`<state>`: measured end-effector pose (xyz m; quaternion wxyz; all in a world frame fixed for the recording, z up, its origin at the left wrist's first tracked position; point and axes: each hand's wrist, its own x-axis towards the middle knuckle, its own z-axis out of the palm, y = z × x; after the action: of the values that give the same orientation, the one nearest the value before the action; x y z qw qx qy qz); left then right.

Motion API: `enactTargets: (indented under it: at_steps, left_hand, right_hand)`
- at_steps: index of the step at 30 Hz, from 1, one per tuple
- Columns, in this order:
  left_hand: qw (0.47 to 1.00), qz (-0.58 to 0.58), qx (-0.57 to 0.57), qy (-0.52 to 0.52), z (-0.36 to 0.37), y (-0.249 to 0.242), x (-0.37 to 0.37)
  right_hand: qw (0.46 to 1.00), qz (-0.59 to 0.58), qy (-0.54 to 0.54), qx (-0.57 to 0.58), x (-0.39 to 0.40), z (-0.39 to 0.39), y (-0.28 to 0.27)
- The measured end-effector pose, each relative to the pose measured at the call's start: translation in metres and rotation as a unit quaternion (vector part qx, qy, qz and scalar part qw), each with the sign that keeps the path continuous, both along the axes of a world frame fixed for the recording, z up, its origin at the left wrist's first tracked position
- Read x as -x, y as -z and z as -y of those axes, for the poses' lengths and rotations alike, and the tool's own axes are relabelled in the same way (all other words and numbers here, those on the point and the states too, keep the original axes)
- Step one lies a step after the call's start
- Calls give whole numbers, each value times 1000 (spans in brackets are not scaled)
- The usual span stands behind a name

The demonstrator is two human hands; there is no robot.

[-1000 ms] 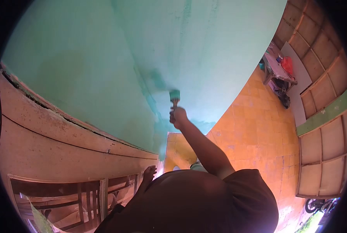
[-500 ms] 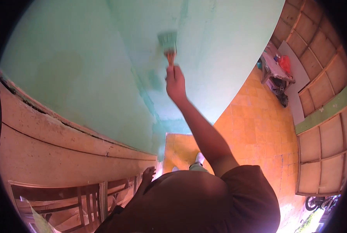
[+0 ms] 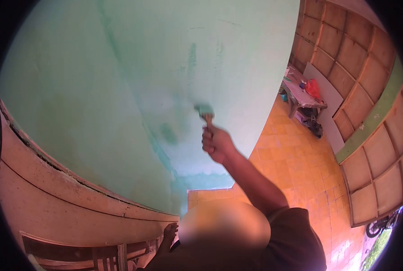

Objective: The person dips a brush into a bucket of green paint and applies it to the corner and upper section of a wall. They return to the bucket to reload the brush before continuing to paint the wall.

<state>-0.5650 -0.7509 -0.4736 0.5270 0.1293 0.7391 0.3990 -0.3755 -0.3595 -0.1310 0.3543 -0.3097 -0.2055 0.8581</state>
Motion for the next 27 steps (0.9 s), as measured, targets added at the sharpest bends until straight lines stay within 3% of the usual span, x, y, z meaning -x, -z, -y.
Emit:
enactTargets:
  at_steps: [2,5,8,10,14,16,19,21,23,25,27]
  left_hand:
    - [1000,4,-3,15,-8,-4,-5]
    - [999,19,-5,31,-17,-7,-14]
    - [998,10,-5,56,-22,-6,-18]
    - [999,11,-18,49,-24,3,-19]
    - [999,11,-10,38,-20,10,-21]
    - [999,17,-2,37,-16,8,-22]
    - [999,17,13,47,-14,3,-23]
    - [999,18,14,38,-12,7,-25]
    - [998,14,20,51,-13,9,-28]
    - [998,30,18,54,-13,16,-32]
    - [998,38,11,57,-12,25,-37]
  right_hand:
    - [989,30,32,-140,-10,-3,-66]
    - [916,68,147,-366,-17,-18,-117]
    - [929,49,140,-339,-26,-36,-111]
    - [940,92,138,-299,-26,-45,-60]
    - [929,226,144,-253,-24,-8,95]
    - [954,264,88,-112,-23,23,147]
    - [972,221,8,86,-27,41,163]
    - [979,149,11,138,-35,28,154]
    - [987,120,34,100,-42,6,115]
    - [995,80,62,26,-50,-8,39]
    - [984,136,73,-83,-54,-7,-23]
